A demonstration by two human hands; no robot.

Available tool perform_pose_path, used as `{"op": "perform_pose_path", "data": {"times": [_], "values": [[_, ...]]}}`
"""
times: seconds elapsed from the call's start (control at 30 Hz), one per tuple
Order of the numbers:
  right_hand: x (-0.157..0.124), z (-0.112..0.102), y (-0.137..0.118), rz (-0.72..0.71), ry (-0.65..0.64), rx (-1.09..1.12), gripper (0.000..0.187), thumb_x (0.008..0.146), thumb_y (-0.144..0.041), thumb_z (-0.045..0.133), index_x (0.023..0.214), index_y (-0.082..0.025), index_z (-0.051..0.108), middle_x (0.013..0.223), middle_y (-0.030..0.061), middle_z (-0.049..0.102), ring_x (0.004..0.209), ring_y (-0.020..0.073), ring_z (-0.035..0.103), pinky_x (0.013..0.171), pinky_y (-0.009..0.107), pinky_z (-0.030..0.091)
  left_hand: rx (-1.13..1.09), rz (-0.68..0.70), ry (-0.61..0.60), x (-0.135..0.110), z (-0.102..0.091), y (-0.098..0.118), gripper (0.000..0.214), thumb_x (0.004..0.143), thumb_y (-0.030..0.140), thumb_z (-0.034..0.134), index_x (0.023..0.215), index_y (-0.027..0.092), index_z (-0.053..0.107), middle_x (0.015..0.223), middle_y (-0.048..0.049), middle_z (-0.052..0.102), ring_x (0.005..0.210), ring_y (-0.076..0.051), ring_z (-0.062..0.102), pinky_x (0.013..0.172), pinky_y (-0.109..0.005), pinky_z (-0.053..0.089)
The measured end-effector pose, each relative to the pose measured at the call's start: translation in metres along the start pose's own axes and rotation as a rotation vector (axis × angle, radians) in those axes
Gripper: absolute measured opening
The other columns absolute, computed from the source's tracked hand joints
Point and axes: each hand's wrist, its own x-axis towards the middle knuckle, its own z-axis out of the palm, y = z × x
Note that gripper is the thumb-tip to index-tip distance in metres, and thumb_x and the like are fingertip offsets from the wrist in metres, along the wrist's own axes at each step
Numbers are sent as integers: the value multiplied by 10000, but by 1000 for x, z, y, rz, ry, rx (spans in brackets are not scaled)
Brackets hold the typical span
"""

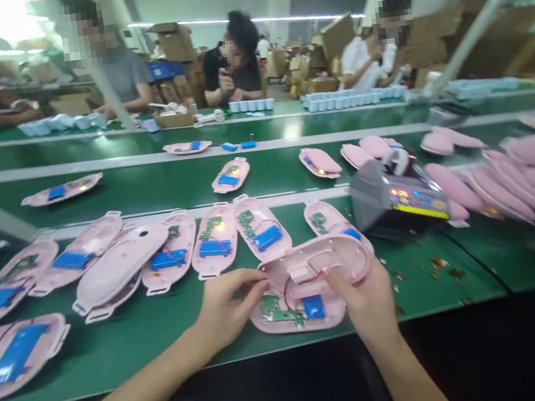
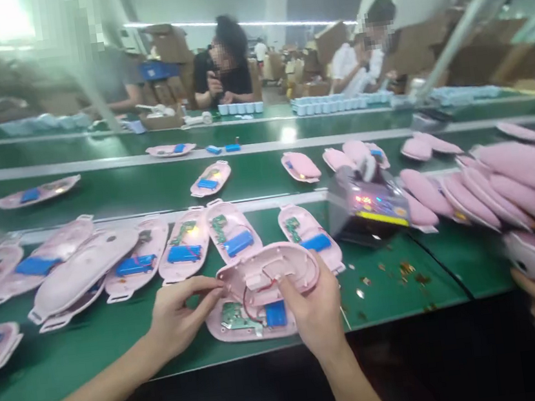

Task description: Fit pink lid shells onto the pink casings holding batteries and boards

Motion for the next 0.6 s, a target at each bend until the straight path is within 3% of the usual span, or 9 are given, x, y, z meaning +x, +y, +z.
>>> {"op": "perform_pose_path", "data": {"times": [0.1, 0.17, 0.23, 0.33, 0.47, 0.53, 0.6], "values": [[4, 53, 16, 129, -112, 219, 600, 682, -417, 790, 1171, -110, 624, 1066, 115, 683, 965, 244, 670, 890, 351, 560, 141, 57, 228, 0, -2, -3, 128, 922, 207, 631, 873, 207, 750, 820, -43, 674, 714, -136, 644, 637, -241, 541], [10, 65, 20, 200, -124, 326, 681, 682, -396, 808, 1258, -121, 569, 1076, 115, 676, 988, 250, 665, 916, 383, 557, 247, 30, 411, 0, 0, -7, 117, 910, 232, 667, 841, 232, 762, 882, -49, 595, 777, -148, 604, 655, -260, 528], [12, 68, 19, 235, -132, 421, 694, 702, -372, 799, 1302, -145, 534, 1054, 100, 679, 970, 242, 670, 886, 381, 571, 226, -12, 496, -1, 3, -11, 96, 895, 232, 692, 822, 241, 754, 935, -45, 553, 807, -147, 589, 679, -268, 529], [8, 67, 19, 254, -122, 478, 652, 718, -349, 780, 1296, -174, 535, 1019, 69, 683, 978, 231, 671, 864, 363, 582, -147, -164, 454, -1, 8, -15, 36, 886, 223, 697, 907, 223, 668, 981, -31, 592, 728, -112, 608, 618, -235, 533], [5, 62, 24, 237, -122, 411, 591, 767, -380, 752, 1273, -164, 537, 1050, 82, 671, 1010, 242, 660, 891, 395, 572, -734, -513, 199, 3, 7, -15, 351, 857, 310, 715, 1117, 241, 488, 834, 21, 663, 550, -102, 607, 484, -204, 486], [10, 55, 19, 100, -74, 293, 571, 786, -377, 755, 1265, -156, 535, 1085, 90, 654, 1037, 246, 647, 931, 410, 548, -777, -575, 81, 5, 6, -14, 347, 856, 333, 704, 1114, 219, 500, 774, 21, 665, 580, -122, 633, 504, -209, 488], [19, 49, 8, -205, -9, 49, 573, 796, -352, 760, 1286, -166, 531, 1197, 102, 612, 1145, 255, 598, 1015, 416, 492, -738, -585, 44, 6, 6, -13, 320, 853, 341, 698, 1087, 200, 531, 779, 6, 671, 630, -136, 654, 531, -215, 494]]}}
